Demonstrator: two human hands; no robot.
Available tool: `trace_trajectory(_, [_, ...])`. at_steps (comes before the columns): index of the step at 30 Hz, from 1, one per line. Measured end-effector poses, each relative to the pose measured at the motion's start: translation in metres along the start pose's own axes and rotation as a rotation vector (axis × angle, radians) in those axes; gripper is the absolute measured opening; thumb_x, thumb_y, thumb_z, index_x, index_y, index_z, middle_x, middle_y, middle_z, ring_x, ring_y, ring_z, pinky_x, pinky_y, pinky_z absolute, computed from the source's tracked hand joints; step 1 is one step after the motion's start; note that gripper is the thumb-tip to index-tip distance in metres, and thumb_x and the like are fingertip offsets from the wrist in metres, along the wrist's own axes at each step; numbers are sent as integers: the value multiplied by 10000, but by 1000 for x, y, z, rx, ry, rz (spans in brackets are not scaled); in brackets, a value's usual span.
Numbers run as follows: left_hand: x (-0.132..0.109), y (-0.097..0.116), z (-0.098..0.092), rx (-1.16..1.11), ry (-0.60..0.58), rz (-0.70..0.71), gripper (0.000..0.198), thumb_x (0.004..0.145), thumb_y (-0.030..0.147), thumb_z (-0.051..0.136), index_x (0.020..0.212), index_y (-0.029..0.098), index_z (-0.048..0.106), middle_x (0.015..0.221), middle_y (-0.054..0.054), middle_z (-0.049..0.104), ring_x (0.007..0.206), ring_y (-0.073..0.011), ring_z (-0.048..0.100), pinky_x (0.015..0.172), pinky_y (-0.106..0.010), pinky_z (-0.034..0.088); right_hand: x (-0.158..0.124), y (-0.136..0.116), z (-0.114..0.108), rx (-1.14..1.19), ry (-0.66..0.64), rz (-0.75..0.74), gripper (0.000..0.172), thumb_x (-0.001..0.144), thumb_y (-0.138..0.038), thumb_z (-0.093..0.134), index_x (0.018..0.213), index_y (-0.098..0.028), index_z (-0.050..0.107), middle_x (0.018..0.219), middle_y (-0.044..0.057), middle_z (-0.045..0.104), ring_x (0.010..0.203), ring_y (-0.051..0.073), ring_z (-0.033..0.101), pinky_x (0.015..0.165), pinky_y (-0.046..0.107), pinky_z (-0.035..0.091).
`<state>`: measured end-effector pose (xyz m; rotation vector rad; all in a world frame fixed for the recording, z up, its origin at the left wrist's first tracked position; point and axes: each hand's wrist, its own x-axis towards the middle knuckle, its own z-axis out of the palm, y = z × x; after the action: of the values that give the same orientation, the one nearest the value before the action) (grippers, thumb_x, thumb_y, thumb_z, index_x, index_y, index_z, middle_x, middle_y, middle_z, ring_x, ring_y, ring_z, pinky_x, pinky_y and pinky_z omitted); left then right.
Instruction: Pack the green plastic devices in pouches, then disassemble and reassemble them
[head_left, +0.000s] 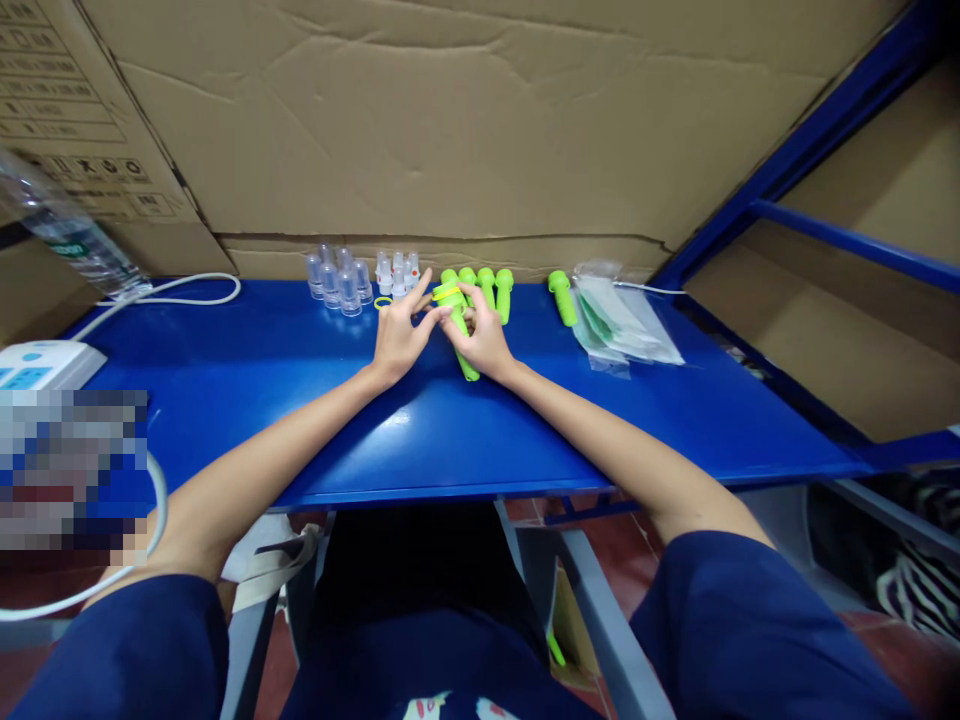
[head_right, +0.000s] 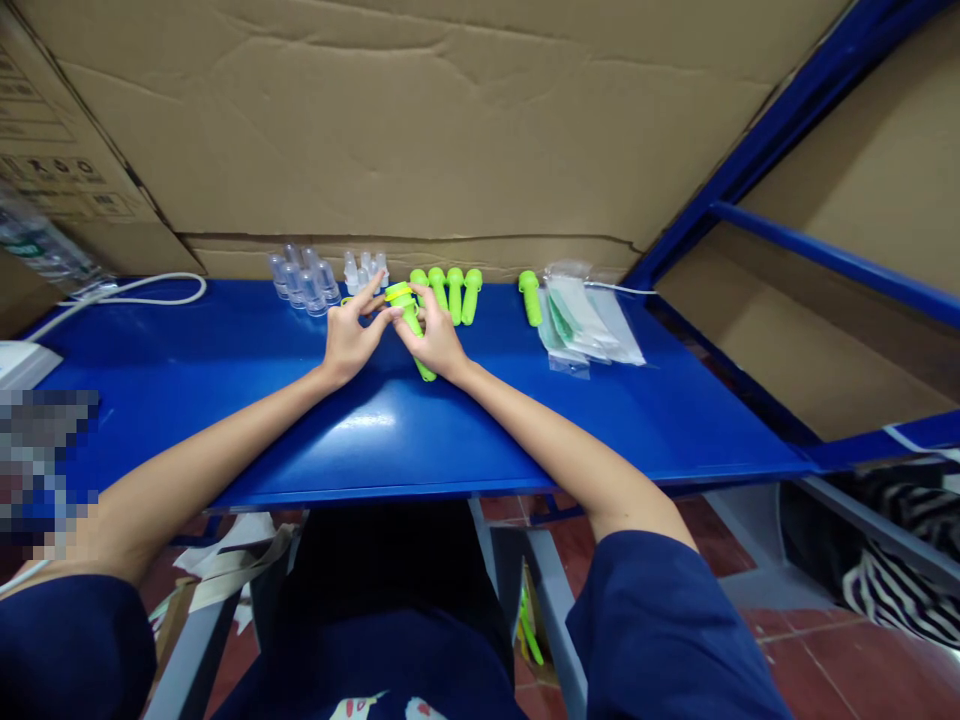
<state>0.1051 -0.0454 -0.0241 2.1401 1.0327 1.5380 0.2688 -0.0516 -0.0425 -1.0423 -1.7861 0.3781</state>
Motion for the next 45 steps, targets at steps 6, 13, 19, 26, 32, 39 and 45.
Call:
trace_trajectory(6, [-1,-1,1,-51,14,-38,509,892,279,740,1388,218,643,1050,-55,810,1051,-260,765,969,-370,602,1,6,-1,-42,-2,1,541,947,-589,590,1287,-177,509,638,13,583,526,207,596,531,379,530])
trace_trajectory(13, [-1,-1,3,-72,-3,3,450,909,264,727,1350,211,654,955,-24,820,946,-235,780,916,-354,613,2,10,-3,-22,-2,-3,510,936,-599,613,1231,-195,512,654,19,589,532,212,607,528,390,545])
trace_trajectory(19, [-2,3,3,-98,16,44,381,935,275,699,1290,222,571,925,-4,813,781,-157,773,711,-247,577,1,6,3,39,47,-49,545,983,-558,567,1369,-223,377,992,106,665,638,185,666,588,374,594])
trace_trajectory(26, [-2,4,4,-88,25,24,197,952,314,669,1092,207,582,867,-9,804,732,-153,758,668,-243,544,1,1,4,60,34,-108,428,1015,-474,537,1315,-271,308,1020,55,600,556,124,604,505,317,563])
trace_trajectory(32, [0,4,1,-83,22,23,198,926,331,697,1037,210,587,815,1,797,629,-135,708,651,-252,539,0,3,2,59,26,-99,409,1004,-468,562,1273,-272,324,835,-7,555,514,127,569,479,307,541])
trace_trajectory(39, [0,0,1,-125,-22,19,185,933,366,677,933,197,600,732,3,754,671,-159,735,646,-245,540,0,1,-2,36,-5,-50,435,978,-519,588,1236,-264,349,895,17,574,553,131,597,483,286,511])
trace_trajectory(45, [0,1,1,-112,6,29,237,939,436,671,916,213,598,740,4,756,656,-155,735,641,-255,552,-1,1,2,61,6,-34,442,988,-570,537,1241,-272,331,868,18,550,566,147,585,494,301,506])
